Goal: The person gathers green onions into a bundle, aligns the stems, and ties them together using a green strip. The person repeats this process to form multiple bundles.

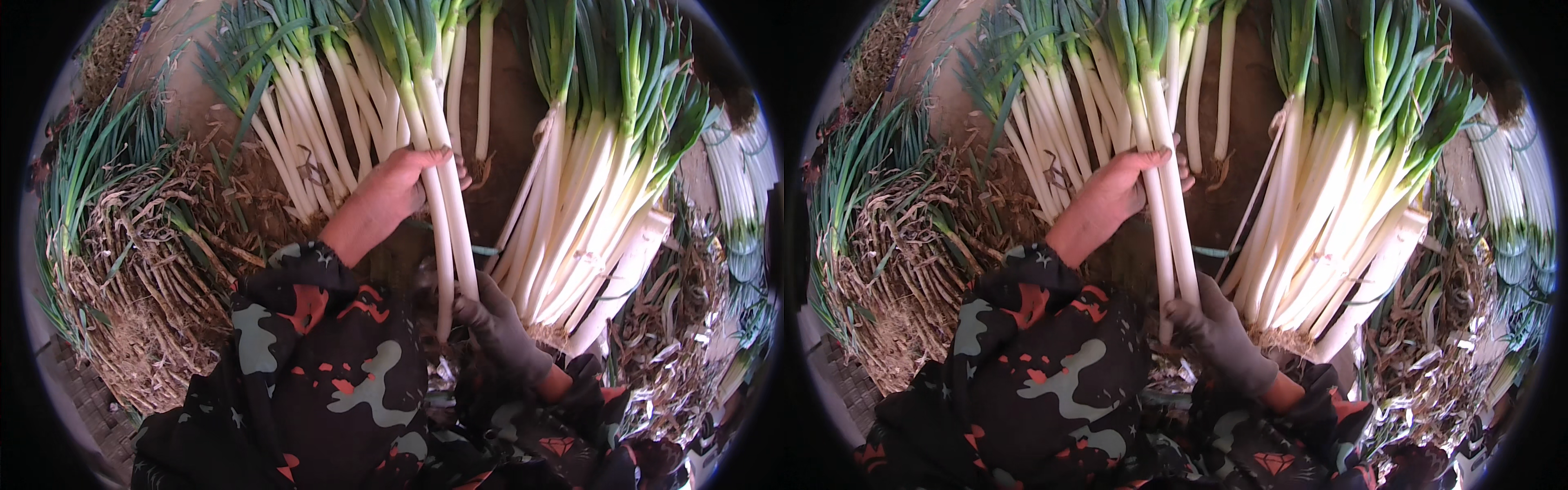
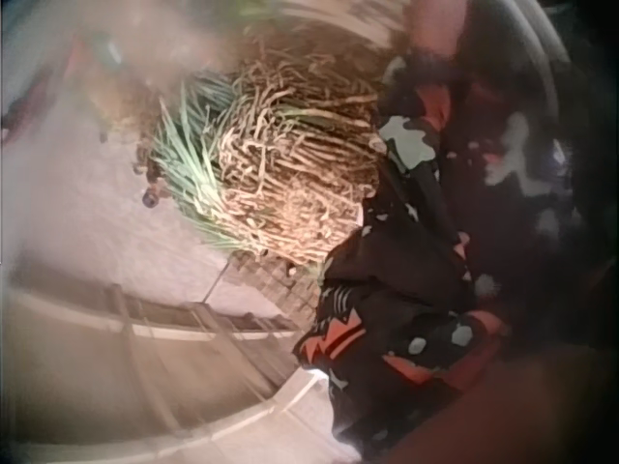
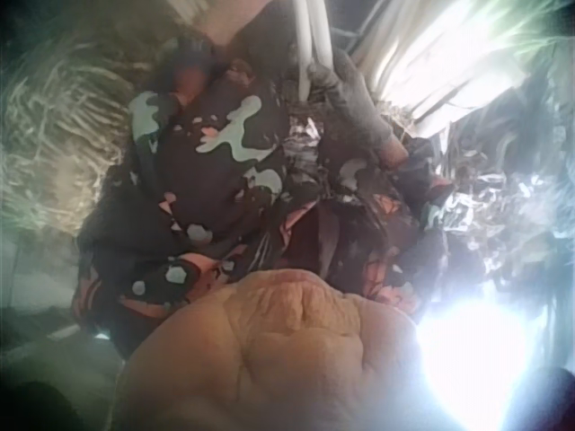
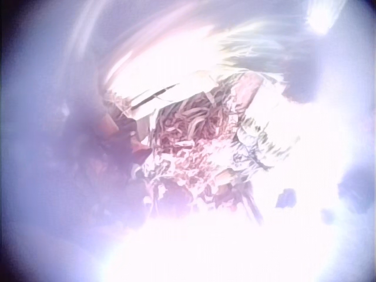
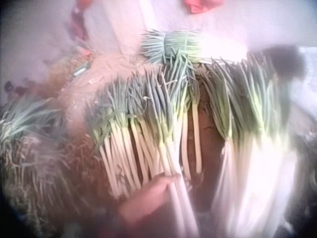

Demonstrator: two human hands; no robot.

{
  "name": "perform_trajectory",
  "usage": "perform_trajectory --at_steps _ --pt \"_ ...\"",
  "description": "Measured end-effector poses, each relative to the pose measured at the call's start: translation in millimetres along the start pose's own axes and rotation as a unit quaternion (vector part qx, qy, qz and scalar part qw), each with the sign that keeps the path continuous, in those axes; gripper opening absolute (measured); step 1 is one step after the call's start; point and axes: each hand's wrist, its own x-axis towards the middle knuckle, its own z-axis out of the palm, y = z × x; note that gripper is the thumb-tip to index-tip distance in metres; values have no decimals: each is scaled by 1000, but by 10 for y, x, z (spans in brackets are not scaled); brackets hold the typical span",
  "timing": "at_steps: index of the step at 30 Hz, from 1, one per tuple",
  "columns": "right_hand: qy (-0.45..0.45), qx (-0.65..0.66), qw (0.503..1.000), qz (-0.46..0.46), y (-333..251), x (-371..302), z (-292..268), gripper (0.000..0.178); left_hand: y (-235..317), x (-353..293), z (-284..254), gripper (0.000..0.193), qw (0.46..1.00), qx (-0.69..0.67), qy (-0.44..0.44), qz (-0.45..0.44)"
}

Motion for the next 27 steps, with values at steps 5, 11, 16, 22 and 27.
perform_trajectory --at_steps 5,11,16,22,27 --pt "-23 17 996 88 -19 -146 0 67 333 250 46 38 999 -11 -24 23" --pt "-74 -12 997 3 275 -467 -385 73 1145 719 316 55 979 10 -174 104" --pt "167 -216 920 -281 726 -550 -670 80 1164 453 1822 74 896 242 -252 272" --pt "335 -140 875 -320 781 -788 -1008 80 270 571 3505 33 893 210 -384 105" --pt "454 -159 857 -187 836 -930 -1285 70 -685 736 3663 25 872 408 -263 60"
